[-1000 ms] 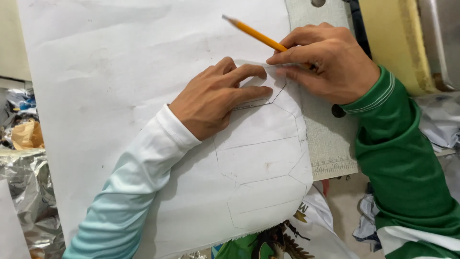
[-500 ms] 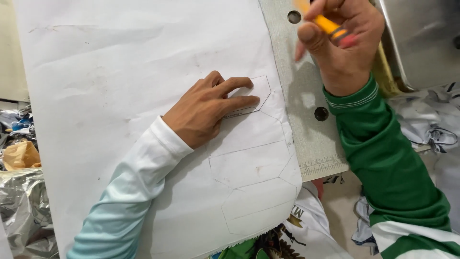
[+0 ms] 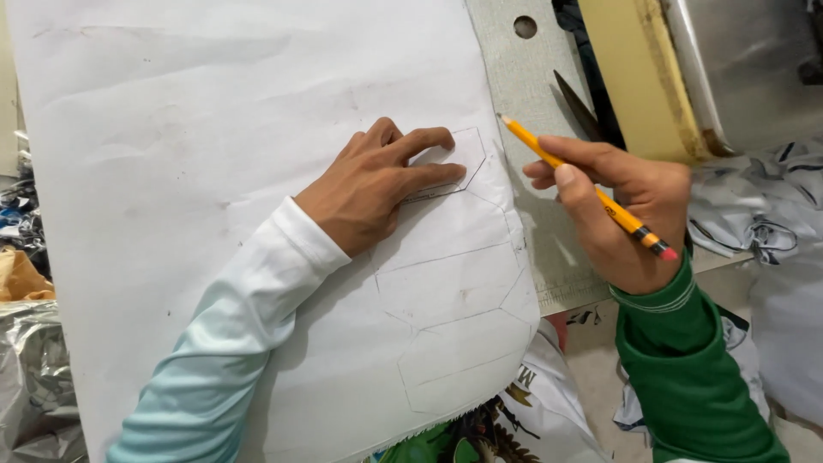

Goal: Tracing a small paper template onto a larger sheet of paper using a pencil to create multiple pattern outlines.

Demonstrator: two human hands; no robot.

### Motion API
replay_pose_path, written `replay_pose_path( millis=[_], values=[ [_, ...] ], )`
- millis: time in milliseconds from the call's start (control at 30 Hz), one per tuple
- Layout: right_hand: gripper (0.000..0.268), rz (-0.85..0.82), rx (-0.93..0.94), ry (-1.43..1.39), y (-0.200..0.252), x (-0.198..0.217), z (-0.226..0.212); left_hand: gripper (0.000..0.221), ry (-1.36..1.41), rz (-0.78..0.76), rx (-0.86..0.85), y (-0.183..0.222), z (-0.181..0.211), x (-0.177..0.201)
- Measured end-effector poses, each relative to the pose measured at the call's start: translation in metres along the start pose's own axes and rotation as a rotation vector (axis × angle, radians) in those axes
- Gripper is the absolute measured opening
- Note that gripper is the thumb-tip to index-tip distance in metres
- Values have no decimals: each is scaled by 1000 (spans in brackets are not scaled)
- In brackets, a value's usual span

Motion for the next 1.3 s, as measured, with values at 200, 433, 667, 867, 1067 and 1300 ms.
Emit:
replay_pose_path(
  millis=[200, 433, 667, 867, 1067, 1300],
  values=[
    [29, 0, -14, -34, 4, -11, 14, 70, -21, -2, -9, -2, 1, 3],
    [26, -13, -20, -11, 6, -17, 18, 73, 2, -5, -1, -1, 2, 2],
    [24, -1, 29, 147, 2, -17, 16, 73, -12, -6, 4, -2, 1, 2],
    [25, -79, 120, 166, -5, -9, 5, 74, 16, -11, 13, -2, 2, 2],
    [22, -96, 112, 261, 8, 17, -13, 58, 39, 26, 15, -1, 3, 2],
    [21, 18, 177, 199, 23, 16, -10, 56, 17, -2, 7, -2, 2, 3]
  ],
)
Point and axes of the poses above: each hand's wrist, its own y-axis away from the middle knuckle, its own x-axis out of the back of the hand, z = x × y, the point moved 2 cm from there along -y, towards the middle knuckle
